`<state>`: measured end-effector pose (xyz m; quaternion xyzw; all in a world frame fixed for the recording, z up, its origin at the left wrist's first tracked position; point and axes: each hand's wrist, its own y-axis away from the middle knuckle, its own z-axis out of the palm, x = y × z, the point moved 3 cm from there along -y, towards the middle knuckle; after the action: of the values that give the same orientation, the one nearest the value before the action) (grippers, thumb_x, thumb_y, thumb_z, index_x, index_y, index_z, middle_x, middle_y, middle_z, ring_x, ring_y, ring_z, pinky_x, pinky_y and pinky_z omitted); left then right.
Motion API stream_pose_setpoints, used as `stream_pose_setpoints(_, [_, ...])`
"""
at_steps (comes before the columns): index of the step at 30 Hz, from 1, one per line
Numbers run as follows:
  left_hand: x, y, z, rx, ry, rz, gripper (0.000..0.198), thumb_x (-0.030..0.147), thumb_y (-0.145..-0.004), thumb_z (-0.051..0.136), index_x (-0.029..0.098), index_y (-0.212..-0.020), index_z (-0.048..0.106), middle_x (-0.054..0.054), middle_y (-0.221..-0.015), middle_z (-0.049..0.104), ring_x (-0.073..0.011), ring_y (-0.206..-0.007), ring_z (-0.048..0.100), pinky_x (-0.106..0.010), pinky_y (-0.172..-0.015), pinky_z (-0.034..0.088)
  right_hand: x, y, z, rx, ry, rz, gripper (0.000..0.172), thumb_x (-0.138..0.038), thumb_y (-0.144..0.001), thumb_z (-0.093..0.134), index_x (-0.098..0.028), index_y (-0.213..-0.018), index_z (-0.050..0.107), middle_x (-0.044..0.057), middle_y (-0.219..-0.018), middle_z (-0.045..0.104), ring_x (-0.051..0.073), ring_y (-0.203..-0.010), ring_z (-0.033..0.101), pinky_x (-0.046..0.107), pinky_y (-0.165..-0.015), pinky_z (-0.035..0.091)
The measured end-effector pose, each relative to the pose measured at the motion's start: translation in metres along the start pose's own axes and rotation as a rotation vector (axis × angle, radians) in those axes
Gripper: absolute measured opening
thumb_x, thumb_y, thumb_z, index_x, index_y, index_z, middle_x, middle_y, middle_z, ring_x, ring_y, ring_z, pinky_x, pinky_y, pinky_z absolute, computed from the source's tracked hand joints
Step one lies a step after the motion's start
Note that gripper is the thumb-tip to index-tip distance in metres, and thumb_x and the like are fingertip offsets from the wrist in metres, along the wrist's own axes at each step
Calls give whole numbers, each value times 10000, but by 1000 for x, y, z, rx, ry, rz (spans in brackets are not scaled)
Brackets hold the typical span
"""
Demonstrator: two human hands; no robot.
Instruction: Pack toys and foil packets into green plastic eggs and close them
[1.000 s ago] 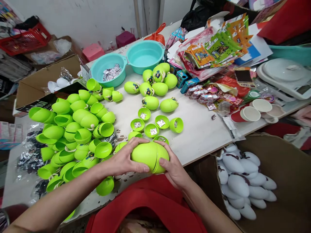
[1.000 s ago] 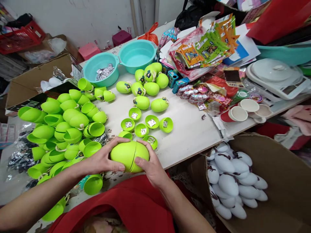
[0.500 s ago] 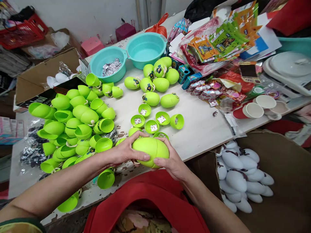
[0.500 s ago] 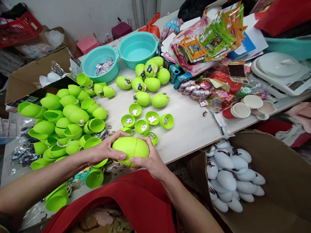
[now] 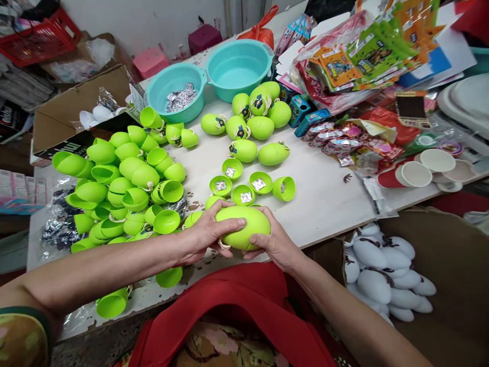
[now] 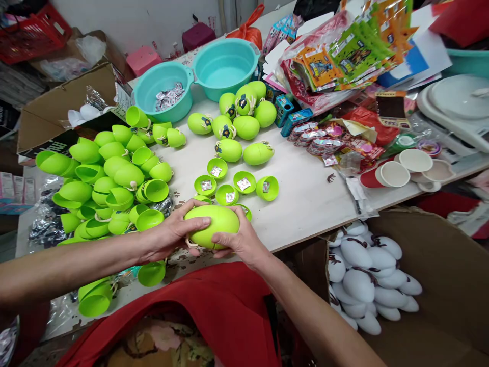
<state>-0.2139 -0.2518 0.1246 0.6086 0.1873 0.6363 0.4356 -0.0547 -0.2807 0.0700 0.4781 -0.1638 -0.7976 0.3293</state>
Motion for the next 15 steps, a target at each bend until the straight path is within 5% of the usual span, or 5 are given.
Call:
stream_pose_setpoints(4, [-1, -13, -4, -42, -22, -66, 652, 616, -754, 685, 250, -1247, 465, -73, -961, 634, -171, -660, 676, -232, -438, 544, 8, -6, -1, 59, -80, 54, 701, -568, -671, 795, -247, -1174, 426, 33, -892, 678, 171, -549, 676, 271, -430, 573])
stream_pose_setpoints(10, [8, -30, -27, -263, -323, -100, 898, 569, -683, 770, 325, -1431, 337, -56, -924, 652, -140, -497, 630, -254, -428, 524, 11, -16, -5, 21, -290, 193, 576, -645, -748, 703, -200, -1099, 600, 90, -941, 721, 203, -772, 705, 253, -513, 594])
stream_pose_setpoints(15, [-2, -29, -17, -93, -192, 11, 744, 539, -693, 764, 265, -1313, 455, -13, -855, 604, -67, -444, 527, -183, -364, 451, 19, -16, 3, 113, -361, 198, 504, -611, -778, 696, -214, -1080, 628, 61, -892, 722, 179, -722, 686, 229, -469, 572])
